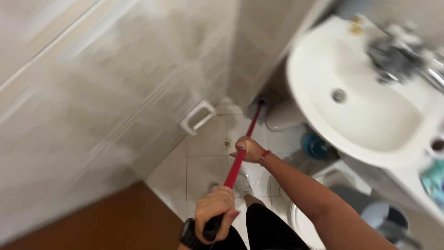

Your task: Mop the bathroom floor, including under the sink and around the toilet.

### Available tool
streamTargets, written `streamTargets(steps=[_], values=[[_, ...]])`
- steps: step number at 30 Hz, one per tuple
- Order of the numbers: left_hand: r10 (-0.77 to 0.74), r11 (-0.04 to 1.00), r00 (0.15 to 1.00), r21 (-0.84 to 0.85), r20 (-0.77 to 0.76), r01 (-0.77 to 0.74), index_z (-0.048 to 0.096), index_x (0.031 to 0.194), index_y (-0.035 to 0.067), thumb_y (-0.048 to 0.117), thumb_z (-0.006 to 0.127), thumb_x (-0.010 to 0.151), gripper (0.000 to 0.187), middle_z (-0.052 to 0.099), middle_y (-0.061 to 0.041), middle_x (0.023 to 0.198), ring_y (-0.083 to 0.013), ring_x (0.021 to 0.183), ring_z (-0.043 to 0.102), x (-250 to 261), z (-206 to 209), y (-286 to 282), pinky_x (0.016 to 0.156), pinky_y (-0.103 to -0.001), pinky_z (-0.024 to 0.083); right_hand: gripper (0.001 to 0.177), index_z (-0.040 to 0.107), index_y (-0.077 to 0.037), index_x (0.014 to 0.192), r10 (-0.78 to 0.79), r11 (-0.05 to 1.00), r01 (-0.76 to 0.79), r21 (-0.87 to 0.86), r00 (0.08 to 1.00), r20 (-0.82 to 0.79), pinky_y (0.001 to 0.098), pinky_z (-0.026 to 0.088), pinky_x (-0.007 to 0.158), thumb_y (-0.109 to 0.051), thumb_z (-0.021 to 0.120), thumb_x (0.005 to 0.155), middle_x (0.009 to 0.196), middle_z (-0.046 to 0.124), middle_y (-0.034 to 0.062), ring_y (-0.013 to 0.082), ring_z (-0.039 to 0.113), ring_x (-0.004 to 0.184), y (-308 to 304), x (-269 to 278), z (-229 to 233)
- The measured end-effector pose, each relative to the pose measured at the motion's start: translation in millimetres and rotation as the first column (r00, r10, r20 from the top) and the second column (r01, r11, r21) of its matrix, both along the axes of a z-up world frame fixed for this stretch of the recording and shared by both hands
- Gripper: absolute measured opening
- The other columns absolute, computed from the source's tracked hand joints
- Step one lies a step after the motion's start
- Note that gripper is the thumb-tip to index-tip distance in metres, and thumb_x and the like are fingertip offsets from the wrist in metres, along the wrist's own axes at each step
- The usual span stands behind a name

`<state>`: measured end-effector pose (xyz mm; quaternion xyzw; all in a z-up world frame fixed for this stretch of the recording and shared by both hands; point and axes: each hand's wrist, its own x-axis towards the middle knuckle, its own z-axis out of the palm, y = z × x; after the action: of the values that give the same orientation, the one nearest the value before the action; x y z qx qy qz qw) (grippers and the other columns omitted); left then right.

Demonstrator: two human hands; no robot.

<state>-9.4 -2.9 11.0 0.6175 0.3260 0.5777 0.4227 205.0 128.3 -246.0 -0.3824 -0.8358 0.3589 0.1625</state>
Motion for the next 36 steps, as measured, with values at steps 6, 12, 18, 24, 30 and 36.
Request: streamTargets(steps=[6, 12, 18, 24, 30, 36], values=[[0.075, 0.996, 0.997, -0.037, -0.017, -0.076, 0.061, 0.076, -0.004, -0.007, 0.073, 0.077, 0.013, 0.059, -0.015, 0.071, -0.0319, 0.067, 0.064, -63.8, 71.0, -63.5, 0.077, -0.043, 0.058, 0.038, 0.050, -0.008, 0.057, 0.017, 0.999, -0.006, 0.048, 0.968, -0.249, 0.0442, 0.049, 0.061, -0.013, 0.079, 0.082, 0.058, 0.057, 0.0108, 0.0316, 0.059, 0.060, -84.4, -107.2, 23.1], [0.363, 0.931, 0.926, 0.066, -0.105, -0.358, 0.055, 0.066, 0.001, 0.005, 0.078, 0.071, 0.023, 0.053, -0.009, 0.058, -0.0250, 0.052, 0.061, -80.6, 80.3, -165.9, 0.058, -0.035, 0.057, 0.036, 0.049, -0.008, 0.062, 0.245, 0.952, -0.304, -0.032, 0.822, -0.514, 0.0441, 0.047, 0.059, -0.009, 0.074, 0.087, 0.061, 0.054, 0.0109, 0.0317, 0.058, 0.061, -186.4, -218.9, 45.8], [0.624, 0.777, 0.743, 0.094, -0.241, -0.622, 0.057, 0.062, 0.002, 0.013, 0.079, 0.082, 0.033, 0.054, -0.007, 0.054, -0.0197, 0.050, 0.063, -80.2, 73.1, -254.1, 0.060, -0.034, 0.059, 0.037, 0.043, -0.007, 0.059, 0.496, 0.709, -0.672, -0.212, 0.690, -0.527, 0.0423, 0.045, 0.057, -0.013, 0.070, 0.085, 0.060, 0.051, 0.0120, 0.0301, 0.054, 0.058, -292.6, -288.4, 22.1], [0.729, 0.683, 0.659, 0.132, -0.187, -0.718, 0.056, 0.068, 0.001, 0.010, 0.072, 0.090, 0.028, 0.059, -0.008, 0.059, -0.0189, 0.053, 0.064, -98.8, 62.8, -314.8, 0.063, -0.037, 0.062, 0.030, 0.051, -0.007, 0.064, 0.666, 0.562, -0.789, -0.249, 0.610, -0.429, 0.0416, 0.048, 0.058, -0.016, 0.071, 0.083, 0.064, 0.058, 0.0123, 0.0309, 0.061, 0.062, -318.6, -302.6, 25.7], [0.694, 0.713, 0.720, 0.157, -0.013, -0.683, 0.059, 0.076, 0.003, 0.007, 0.067, 0.098, 0.023, 0.063, -0.005, 0.063, -0.0169, 0.056, 0.066, -95.3, 54.0, -321.3, 0.066, -0.038, 0.066, 0.016, 0.065, -0.008, 0.069, 0.675, 0.679, -0.714, -0.170, 0.699, -0.237, 0.0452, 0.054, 0.064, -0.019, 0.074, 0.077, 0.073, 0.068, 0.0145, 0.0353, 0.067, 0.070, -288.1, -258.4, 27.6], [0.742, 0.671, 0.670, -0.034, 0.033, -0.741, 0.063, 0.084, -0.003, 0.004, 0.061, 0.096, 0.014, 0.067, -0.010, 0.073, -0.0179, 0.062, 0.063, -53.6, 6.8, -262.3, 0.065, -0.034, 0.057, 0.028, 0.064, -0.006, 0.068, 0.574, 0.813, -0.579, -0.058, 0.815, -0.079, 0.0472, 0.054, 0.067, -0.026, 0.075, 0.084, 0.073, 0.066, 0.0173, 0.0379, 0.066, 0.071, -186.0, -175.9, -14.8]])
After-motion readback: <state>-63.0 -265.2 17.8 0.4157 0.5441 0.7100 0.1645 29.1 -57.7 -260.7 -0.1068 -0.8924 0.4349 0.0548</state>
